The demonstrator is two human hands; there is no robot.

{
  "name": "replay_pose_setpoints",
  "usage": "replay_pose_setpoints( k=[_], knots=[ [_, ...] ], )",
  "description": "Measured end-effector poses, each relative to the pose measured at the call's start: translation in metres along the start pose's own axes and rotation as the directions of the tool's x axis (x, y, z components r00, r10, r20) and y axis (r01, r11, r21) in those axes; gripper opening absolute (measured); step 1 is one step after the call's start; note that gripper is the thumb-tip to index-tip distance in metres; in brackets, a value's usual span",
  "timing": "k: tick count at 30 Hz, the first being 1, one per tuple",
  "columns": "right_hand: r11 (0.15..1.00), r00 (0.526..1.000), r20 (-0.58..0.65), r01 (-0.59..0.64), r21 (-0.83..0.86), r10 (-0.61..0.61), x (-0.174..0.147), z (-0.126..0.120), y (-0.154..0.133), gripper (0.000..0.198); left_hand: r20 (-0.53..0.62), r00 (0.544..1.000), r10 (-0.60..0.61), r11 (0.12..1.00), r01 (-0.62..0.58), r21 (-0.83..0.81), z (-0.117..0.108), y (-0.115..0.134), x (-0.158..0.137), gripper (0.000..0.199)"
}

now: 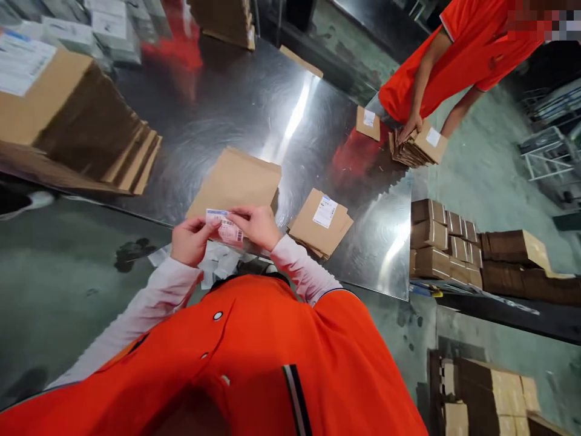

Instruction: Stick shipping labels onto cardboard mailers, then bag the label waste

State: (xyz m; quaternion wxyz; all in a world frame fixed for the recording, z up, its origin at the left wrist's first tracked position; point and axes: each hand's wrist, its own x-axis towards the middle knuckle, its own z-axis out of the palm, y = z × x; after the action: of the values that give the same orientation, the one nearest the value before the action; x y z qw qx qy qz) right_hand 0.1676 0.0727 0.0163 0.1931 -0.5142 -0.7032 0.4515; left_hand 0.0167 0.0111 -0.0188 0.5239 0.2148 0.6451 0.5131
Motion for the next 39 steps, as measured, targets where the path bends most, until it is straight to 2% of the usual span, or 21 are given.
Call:
replay_pose_setpoints(
  k=[3,5,6,8,11,14,18,20,22,23,25,26,27,28,31,32,34,36,37,38,39],
  knots=[
    [0.999,0.997,-0.072,-0.004,-0.048,0.001,0.004,0.000,0.004,0.013,-0.031,0.998,-0.054,0.997,0.055,0.049,0.006,-0.002,0.010,0.033],
    [0.997,0.994,-0.110,0.007,-0.073,-0.015,0.019,-0.005,0.008,0.011,0.047,0.989,-0.144,0.989,0.142,0.032,0.007,-0.002,0.017,0.036],
    [0.996,0.991,-0.131,-0.005,-0.088,-0.007,0.031,-0.009,0.011,0.011,0.129,0.969,-0.211,0.977,0.210,0.022,0.006,-0.003,0.020,0.041],
    [0.988,0.983,-0.174,-0.074,-0.139,0.049,0.060,-0.017,0.019,0.012,0.297,0.893,-0.337,0.939,0.344,0.033,0.001,-0.004,0.026,0.057],
    [0.940,0.953,-0.249,-0.234,-0.247,0.172,0.108,-0.028,0.035,0.018,0.422,0.803,-0.420,0.891,0.454,0.023,-0.009,-0.008,0.032,0.067],
    [0.883,0.917,-0.310,-0.350,-0.314,0.253,0.143,-0.031,0.051,0.024,0.458,0.771,-0.442,0.862,0.506,-0.020,-0.018,-0.012,0.037,0.073],
    [0.831,0.894,-0.345,-0.410,-0.376,0.285,0.160,-0.028,0.067,0.026,0.417,0.759,-0.499,0.842,0.539,0.026,-0.027,-0.023,0.038,0.076],
    [0.812,0.891,-0.358,-0.418,-0.408,0.279,0.160,-0.027,0.072,0.034,0.405,0.748,-0.526,0.833,0.548,0.070,-0.038,-0.037,0.033,0.075],
    [0.783,0.897,-0.374,-0.403,-0.475,0.235,0.157,-0.024,0.075,0.050,0.391,0.725,-0.567,0.813,0.568,0.126,-0.056,-0.056,0.023,0.073],
    [0.767,0.919,-0.348,-0.357,-0.533,0.186,0.156,-0.022,0.076,0.057,0.377,0.713,-0.591,0.799,0.582,0.153,-0.067,-0.066,0.017,0.071],
    [0.733,0.987,-0.150,-0.141,-0.666,0.053,0.153,-0.016,0.075,0.061,0.352,0.702,-0.619,0.781,0.598,0.180,-0.090,-0.081,0.003,0.069],
    [0.711,1.000,-0.005,-0.001,-0.703,-0.004,0.153,-0.012,0.074,0.059,0.342,0.705,-0.621,0.780,0.598,0.185,-0.101,-0.084,-0.002,0.069],
    [0.691,0.992,0.119,0.108,-0.715,-0.032,0.152,-0.007,0.073,0.059,0.332,0.717,-0.614,0.787,0.588,0.185,-0.111,-0.084,-0.006,0.069],
    [0.677,0.982,0.187,0.154,-0.720,-0.025,0.152,-0.002,0.070,0.060,0.316,0.733,-0.602,0.797,0.576,0.181,-0.118,-0.081,-0.008,0.072],
    [0.654,0.987,0.155,0.096,-0.751,0.032,0.143,0.015,0.062,0.071,0.264,0.801,-0.538,0.842,0.526,0.118,-0.122,-0.055,0.001,0.084],
    [0.655,0.984,0.177,0.124,-0.745,0.014,0.135,0.020,0.059,0.074,0.241,0.830,-0.502,0.864,0.496,0.092,-0.118,-0.044,0.007,0.088],
    [0.671,0.936,0.339,0.312,-0.673,-0.096,0.113,0.029,0.055,0.072,0.205,0.887,-0.414,0.910,0.410,0.062,-0.103,-0.022,0.024,0.091],
    [0.683,0.821,0.527,0.515,-0.518,-0.220,0.084,0.034,0.055,0.061,0.150,0.930,-0.335,0.940,0.319,0.124,-0.082,-0.006,0.044,0.080],
    [0.694,0.778,0.571,0.563,-0.448,-0.262,0.068,0.034,0.057,0.053,0.119,0.946,-0.302,0.944,0.279,0.177,-0.071,-0.001,0.055,0.070],
    [0.717,0.781,0.560,0.556,-0.420,-0.277,0.053,0.032,0.060,0.045,0.076,0.961,-0.266,0.944,0.243,0.225,-0.060,0.003,0.066,0.059],
    [0.752,0.838,0.483,0.485,-0.446,-0.254,0.039,0.029,0.063,0.042,0.049,0.976,-0.214,0.938,0.192,0.288,-0.049,0.006,0.077,0.050]
  ],
)
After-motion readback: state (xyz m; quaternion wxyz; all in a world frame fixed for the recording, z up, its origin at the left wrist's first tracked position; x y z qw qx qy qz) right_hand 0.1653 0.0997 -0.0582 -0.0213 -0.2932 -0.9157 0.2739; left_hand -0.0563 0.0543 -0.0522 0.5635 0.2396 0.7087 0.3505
